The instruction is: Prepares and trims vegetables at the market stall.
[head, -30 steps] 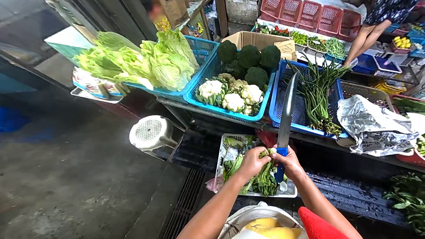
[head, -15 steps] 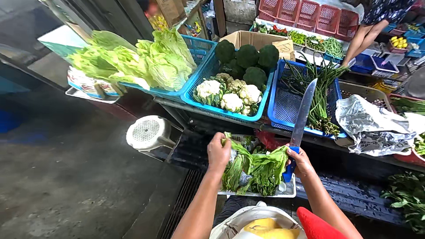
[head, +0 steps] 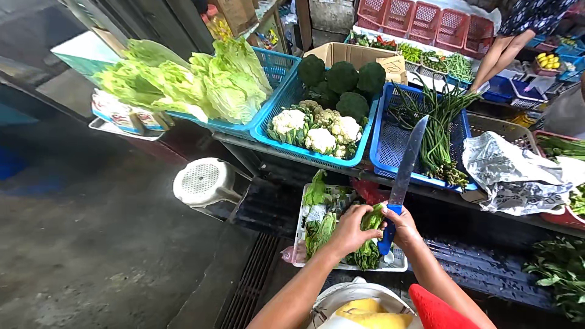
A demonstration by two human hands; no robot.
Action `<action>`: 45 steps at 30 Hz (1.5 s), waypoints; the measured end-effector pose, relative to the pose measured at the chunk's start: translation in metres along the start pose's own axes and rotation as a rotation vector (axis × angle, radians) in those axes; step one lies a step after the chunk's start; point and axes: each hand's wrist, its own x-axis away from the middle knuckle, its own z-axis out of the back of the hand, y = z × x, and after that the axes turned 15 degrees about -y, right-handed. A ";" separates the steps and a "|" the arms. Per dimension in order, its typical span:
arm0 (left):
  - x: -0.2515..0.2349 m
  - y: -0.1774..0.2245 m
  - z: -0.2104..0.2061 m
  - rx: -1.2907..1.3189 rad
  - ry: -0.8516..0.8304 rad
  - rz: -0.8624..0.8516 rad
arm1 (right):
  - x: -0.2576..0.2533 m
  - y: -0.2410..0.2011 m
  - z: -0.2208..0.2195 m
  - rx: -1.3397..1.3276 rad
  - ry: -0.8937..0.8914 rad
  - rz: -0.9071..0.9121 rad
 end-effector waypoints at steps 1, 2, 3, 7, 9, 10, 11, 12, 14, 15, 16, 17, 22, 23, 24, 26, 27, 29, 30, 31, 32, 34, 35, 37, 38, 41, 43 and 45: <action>-0.001 0.003 -0.003 0.016 -0.004 0.035 | 0.000 0.002 -0.006 0.014 -0.005 -0.004; -0.004 0.002 -0.004 0.048 0.016 0.063 | 0.000 0.002 -0.009 0.039 -0.012 -0.008; -0.006 -0.001 -0.002 0.084 0.027 0.079 | 0.000 0.002 -0.011 0.073 -0.021 -0.014; -0.006 -0.022 0.004 0.222 -0.015 0.009 | 0.003 -0.003 -0.007 0.177 -0.103 -0.050; -0.002 -0.025 0.009 0.239 -0.044 -0.002 | 0.004 -0.005 -0.001 0.230 -0.163 -0.061; 0.000 -0.026 0.012 0.201 -0.060 0.005 | 0.004 -0.006 0.001 0.268 -0.192 -0.076; 0.002 -0.025 0.016 0.133 -0.074 0.014 | 0.005 -0.008 0.002 0.317 -0.222 -0.098; 0.005 -0.022 0.019 0.050 -0.086 0.025 | 0.006 -0.010 0.003 0.377 -0.252 -0.129; 0.011 -0.017 0.023 -0.083 -0.088 0.056 | 0.006 -0.014 0.002 0.477 -0.276 -0.180; 0.013 -0.015 0.023 -0.127 -0.081 0.073 | 0.005 -0.014 0.000 0.513 -0.269 -0.198; 0.016 -0.012 0.023 -0.152 -0.079 0.090 | 0.004 -0.014 -0.002 0.528 -0.260 -0.205; 0.018 -0.010 0.024 -0.156 -0.084 0.101 | 0.004 -0.013 -0.003 0.522 -0.249 -0.202; 0.019 -0.015 0.028 0.012 -0.149 0.064 | 0.004 -0.008 -0.004 0.319 -0.279 -0.188; 0.019 -0.018 0.030 0.058 -0.173 0.043 | 0.005 -0.010 -0.003 0.288 -0.326 -0.206; 0.019 -0.019 0.032 0.097 -0.199 0.020 | 0.006 -0.012 -0.001 0.276 -0.381 -0.228; 0.019 -0.020 0.036 0.155 -0.254 -0.015 | 0.008 -0.018 0.003 0.301 -0.500 -0.274; 0.019 -0.020 0.039 0.164 -0.281 -0.023 | 0.008 -0.021 0.005 0.328 -0.546 -0.295; 0.020 -0.025 0.046 0.150 -0.300 -0.026 | 0.009 -0.027 0.009 0.386 -0.597 -0.331; 0.022 -0.029 0.050 0.154 -0.291 -0.027 | 0.010 -0.030 0.013 0.410 -0.604 -0.342; 0.024 -0.034 0.054 0.182 -0.278 -0.026 | 0.011 -0.032 0.016 0.430 -0.590 -0.347; 0.026 -0.039 0.058 0.232 -0.263 -0.027 | 0.011 -0.034 0.018 0.441 -0.567 -0.343; 0.029 -0.046 0.061 0.347 -0.230 -0.039 | 0.011 -0.033 0.020 0.448 -0.505 -0.313; 0.030 -0.047 0.058 0.356 -0.205 -0.036 | 0.010 -0.030 0.018 0.453 -0.476 -0.296; 0.028 -0.040 0.050 0.193 -0.131 0.010 | 0.006 -0.022 0.009 0.473 -0.387 -0.252; 0.025 -0.034 0.044 0.086 -0.096 0.043 | 0.005 -0.017 0.003 0.466 -0.343 -0.225; 0.021 -0.011 0.027 -0.120 -0.058 0.128 | 0.005 -0.004 -0.017 0.394 -0.210 -0.133; 0.020 -0.004 0.026 -0.123 -0.087 0.118 | 0.004 -0.001 -0.022 0.356 -0.139 -0.070; 0.021 -0.006 0.033 -0.007 -0.117 0.061 | 0.002 -0.007 -0.020 0.345 -0.127 -0.045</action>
